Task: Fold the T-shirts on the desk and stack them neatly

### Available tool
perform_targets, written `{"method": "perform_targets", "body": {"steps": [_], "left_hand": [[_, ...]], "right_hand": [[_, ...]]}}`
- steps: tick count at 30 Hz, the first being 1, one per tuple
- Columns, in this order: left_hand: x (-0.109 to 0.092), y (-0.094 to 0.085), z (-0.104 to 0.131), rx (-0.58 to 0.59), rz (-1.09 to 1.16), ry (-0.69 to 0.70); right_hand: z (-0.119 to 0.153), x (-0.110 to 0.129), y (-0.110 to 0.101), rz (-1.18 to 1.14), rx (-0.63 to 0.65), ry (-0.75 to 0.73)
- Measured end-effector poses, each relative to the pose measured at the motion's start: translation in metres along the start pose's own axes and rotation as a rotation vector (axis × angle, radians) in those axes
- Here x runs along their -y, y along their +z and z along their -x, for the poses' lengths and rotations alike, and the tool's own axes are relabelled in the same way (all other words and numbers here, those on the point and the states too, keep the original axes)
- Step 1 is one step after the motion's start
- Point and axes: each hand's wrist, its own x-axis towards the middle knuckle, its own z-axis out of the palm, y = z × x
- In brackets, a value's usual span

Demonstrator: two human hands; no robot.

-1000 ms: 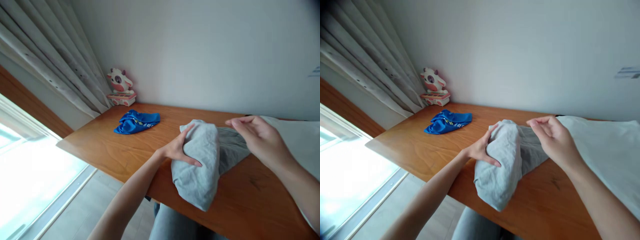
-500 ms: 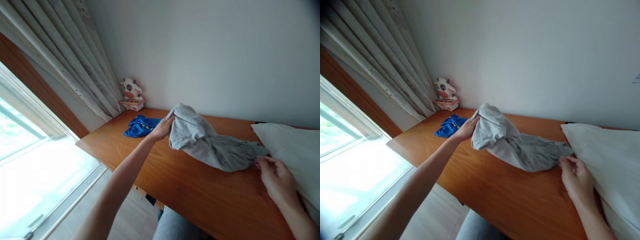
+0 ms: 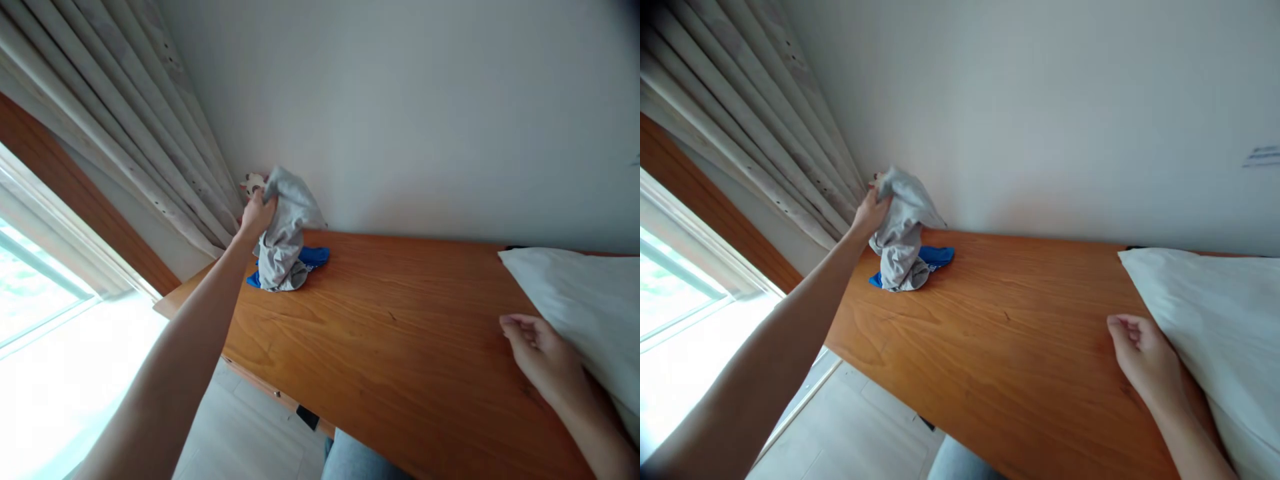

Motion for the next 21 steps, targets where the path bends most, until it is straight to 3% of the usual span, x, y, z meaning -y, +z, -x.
{"method": "perform_targets", "body": {"steps": [3, 6, 11, 14, 17, 21], "left_hand": [[0.011, 0.024, 0.033, 0.170, -0.162, 0.103], [0.002, 0.061, 0.076, 0.370, -0.151, 0.271], [-0.065, 0.140, 0.161, 0.523, -0.038, 0.507], [-0.104, 0.173, 0.205, 0.549, 0.111, 0.655], [-0.114, 0.191, 0.224, 0.549, 0.199, 0.754], [-0.090, 0.207, 0.213, 0.442, 0.212, 0.655]], "right_hand": [[0.000, 0.003, 0.000, 0.028, 0.020, -0.018], [0.001, 0.005, 0.001, 0.028, 0.039, -0.035], [0.002, 0.000, 0.004, -0.015, -0.001, -0.049], [0.002, -0.003, 0.003, -0.088, -0.017, -0.090], [0.002, -0.004, 0.003, -0.165, -0.027, -0.168], [0.003, -0.002, 0.006, -0.192, -0.088, -0.221]]}}
